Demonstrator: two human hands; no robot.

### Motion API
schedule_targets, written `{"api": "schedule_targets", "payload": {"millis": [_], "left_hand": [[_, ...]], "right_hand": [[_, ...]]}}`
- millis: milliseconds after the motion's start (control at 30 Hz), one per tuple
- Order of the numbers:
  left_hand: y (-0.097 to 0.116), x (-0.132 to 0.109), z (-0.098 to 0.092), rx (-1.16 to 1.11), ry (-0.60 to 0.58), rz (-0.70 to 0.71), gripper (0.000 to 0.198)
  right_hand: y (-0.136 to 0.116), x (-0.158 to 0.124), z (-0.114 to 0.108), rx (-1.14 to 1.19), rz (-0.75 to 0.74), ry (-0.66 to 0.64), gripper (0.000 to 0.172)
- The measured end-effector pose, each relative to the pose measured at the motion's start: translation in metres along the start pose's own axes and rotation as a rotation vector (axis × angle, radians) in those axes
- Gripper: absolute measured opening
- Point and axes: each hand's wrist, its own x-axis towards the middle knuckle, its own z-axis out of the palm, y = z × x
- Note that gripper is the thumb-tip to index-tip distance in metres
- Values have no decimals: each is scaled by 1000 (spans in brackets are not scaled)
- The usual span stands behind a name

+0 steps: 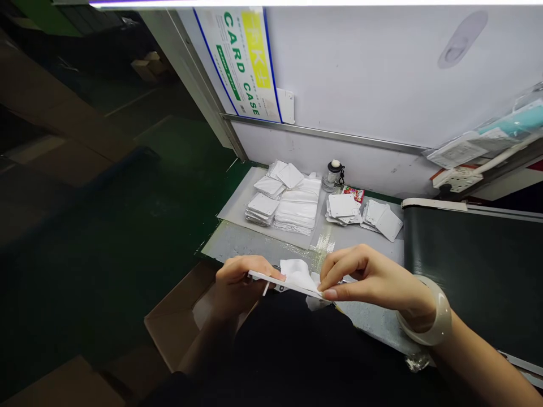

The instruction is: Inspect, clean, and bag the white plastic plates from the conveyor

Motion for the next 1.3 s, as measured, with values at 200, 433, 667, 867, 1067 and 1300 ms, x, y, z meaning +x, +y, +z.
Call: {"api": "schedule_targets", "payload": {"millis": [200,433,667,867,1067,1300], "left_hand": [[2,1,0,-12,5,7,8],[7,4,0,78,5,30,7],[10,6,8,208,-2,49,8],[14,6,9,235,-40,63,11],[14,5,6,194,22,4,11],[12,2,10,83,14,-98,9]], "right_hand": [[4,1,-3,27,-5,14,12],[-11,1,10,-43,-86,132,8],[-20,18,39,-214,-458,373,12],[-24,29,45,-525,-673,303,19],[-23,22,41,-751,-674,249,21],[-27,12,29,-713,-492,267,13]]}}
